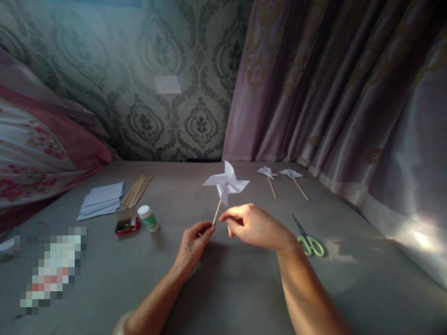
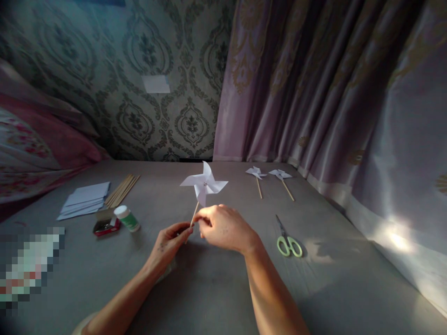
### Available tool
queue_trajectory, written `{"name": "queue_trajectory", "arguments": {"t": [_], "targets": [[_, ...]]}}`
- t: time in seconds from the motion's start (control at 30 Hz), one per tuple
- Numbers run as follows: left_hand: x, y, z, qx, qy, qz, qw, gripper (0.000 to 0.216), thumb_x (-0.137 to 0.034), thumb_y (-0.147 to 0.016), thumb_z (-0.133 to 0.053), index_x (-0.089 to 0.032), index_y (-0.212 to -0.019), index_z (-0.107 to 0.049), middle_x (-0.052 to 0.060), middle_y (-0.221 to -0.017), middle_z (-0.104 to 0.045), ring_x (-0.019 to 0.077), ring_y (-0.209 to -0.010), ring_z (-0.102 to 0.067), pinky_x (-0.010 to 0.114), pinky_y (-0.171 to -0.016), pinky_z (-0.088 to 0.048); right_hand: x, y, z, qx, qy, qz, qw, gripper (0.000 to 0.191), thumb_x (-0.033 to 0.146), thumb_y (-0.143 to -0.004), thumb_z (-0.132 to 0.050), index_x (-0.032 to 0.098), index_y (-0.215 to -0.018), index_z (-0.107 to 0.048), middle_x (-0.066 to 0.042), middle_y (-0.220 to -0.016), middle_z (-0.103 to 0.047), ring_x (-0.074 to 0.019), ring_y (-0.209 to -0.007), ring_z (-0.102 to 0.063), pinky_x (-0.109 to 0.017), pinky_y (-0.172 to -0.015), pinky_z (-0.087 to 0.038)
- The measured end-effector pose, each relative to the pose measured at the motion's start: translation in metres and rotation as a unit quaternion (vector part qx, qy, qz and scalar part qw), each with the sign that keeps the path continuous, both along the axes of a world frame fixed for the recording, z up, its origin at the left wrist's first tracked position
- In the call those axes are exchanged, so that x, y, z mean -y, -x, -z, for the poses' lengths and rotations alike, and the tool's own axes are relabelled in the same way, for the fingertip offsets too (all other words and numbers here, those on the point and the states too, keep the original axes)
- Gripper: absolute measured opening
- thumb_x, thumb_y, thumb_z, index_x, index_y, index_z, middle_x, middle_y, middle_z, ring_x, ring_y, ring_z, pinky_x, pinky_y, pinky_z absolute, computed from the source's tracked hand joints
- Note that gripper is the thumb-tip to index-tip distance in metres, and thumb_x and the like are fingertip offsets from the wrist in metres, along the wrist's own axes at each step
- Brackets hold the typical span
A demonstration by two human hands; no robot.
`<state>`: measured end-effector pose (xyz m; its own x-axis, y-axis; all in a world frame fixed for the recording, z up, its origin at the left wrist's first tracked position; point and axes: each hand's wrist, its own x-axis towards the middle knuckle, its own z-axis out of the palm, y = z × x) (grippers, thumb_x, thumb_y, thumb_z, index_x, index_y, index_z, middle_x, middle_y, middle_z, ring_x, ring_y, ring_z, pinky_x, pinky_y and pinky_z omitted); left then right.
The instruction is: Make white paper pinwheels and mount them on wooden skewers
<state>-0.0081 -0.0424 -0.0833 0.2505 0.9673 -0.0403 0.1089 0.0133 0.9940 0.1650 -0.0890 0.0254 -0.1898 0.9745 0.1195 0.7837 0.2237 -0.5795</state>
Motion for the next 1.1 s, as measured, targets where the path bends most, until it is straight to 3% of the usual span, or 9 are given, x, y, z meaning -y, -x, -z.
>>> {"name": "queue_trajectory", "arguments": {"t": [0.1,0.17,0.23,0.33,0.43,0.8,1.1], "targets": [[0.001,0.0,0.002,-0.006,0.004,0.005,1.0,0.049,-0.053,-0.064,-0.07,-0.012,-0.091,-0.074,0.001,-0.061,-0.06,0.0103,-0.052,-0.043,0.022,-0.049,-0.031,-0.011,-0.008,0.002,-0.021,-0.133,0.183,0.974,0.047,0.02,-0.085,-0.043,0.017,-0.13,-0.055,-0.005,-0.073,-0.071,-0.0182,-0.067,-0.064,-0.029,-0.065,-0.045],[0.001,-0.001,0.003,-0.015,0.003,0.012,1.0,0.049,-0.054,-0.066,-0.069,-0.013,-0.092,-0.074,0.001,-0.06,-0.059,0.0101,-0.052,-0.042,0.022,-0.049,-0.031,-0.016,-0.014,0.008,0.034,-0.151,0.259,0.953,0.059,0.018,-0.083,-0.045,0.012,-0.141,-0.042,-0.009,-0.076,-0.072,-0.0213,-0.07,-0.065,-0.031,-0.068,-0.045],[0.001,0.0,0.004,-0.02,-0.004,0.009,1.0,0.048,-0.054,-0.066,-0.068,-0.013,-0.091,-0.074,0.001,-0.061,-0.059,0.0104,-0.053,-0.043,0.022,-0.049,-0.031,-0.017,-0.018,0.016,0.089,-0.095,0.233,0.964,0.055,0.016,-0.081,-0.046,0.015,-0.136,-0.049,-0.01,-0.082,-0.072,-0.0232,-0.076,-0.066,-0.033,-0.071,-0.046],[-0.001,0.001,0.005,-0.02,-0.029,-0.015,0.999,0.044,-0.051,-0.066,-0.069,-0.014,-0.089,-0.074,0.002,-0.065,-0.06,0.0114,-0.057,-0.045,0.023,-0.052,-0.033,-0.014,-0.019,0.024,0.105,0.008,0.085,0.991,0.035,0.019,-0.08,-0.048,0.024,-0.107,-0.07,-0.007,-0.095,-0.073,-0.0216,-0.088,-0.066,-0.03,-0.076,-0.047],[-0.002,0.002,0.005,-0.026,-0.063,-0.033,0.997,0.038,-0.048,-0.068,-0.069,-0.015,-0.086,-0.074,0.001,-0.067,-0.061,0.0121,-0.059,-0.048,0.023,-0.055,-0.036,-0.012,-0.019,0.026,0.096,0.074,-0.005,0.993,0.031,0.021,-0.079,-0.049,0.026,-0.098,-0.072,-0.003,-0.093,-0.074,-0.0185,-0.086,-0.067,-0.027,-0.075,-0.047],[0.003,0.003,-0.007,-0.048,-0.117,-0.065,0.99,0.026,-0.042,-0.069,-0.067,-0.018,-0.077,-0.071,0.0,-0.064,-0.059,0.0127,-0.06,-0.049,0.025,-0.058,-0.04,-0.009,-0.032,0.025,0.108,0.096,0.057,0.988,0.031,0.029,-0.083,-0.052,0.022,-0.108,-0.068,-0.007,-0.101,-0.072,-0.0198,-0.09,-0.067,-0.028,-0.08,-0.047],[-0.002,0.004,0.003,-0.024,-0.08,-0.045,0.995,0.033,-0.045,-0.07,-0.068,-0.017,-0.086,-0.074,0.003,-0.071,-0.066,0.0138,-0.064,-0.052,0.025,-0.062,-0.04,-0.014,-0.051,0.025,0.05,0.082,0.077,0.992,0.029,0.029,-0.084,-0.054,0.02,-0.108,-0.068,-0.007,-0.101,-0.073,-0.0194,-0.091,-0.067,-0.027,-0.077,-0.048]]}}
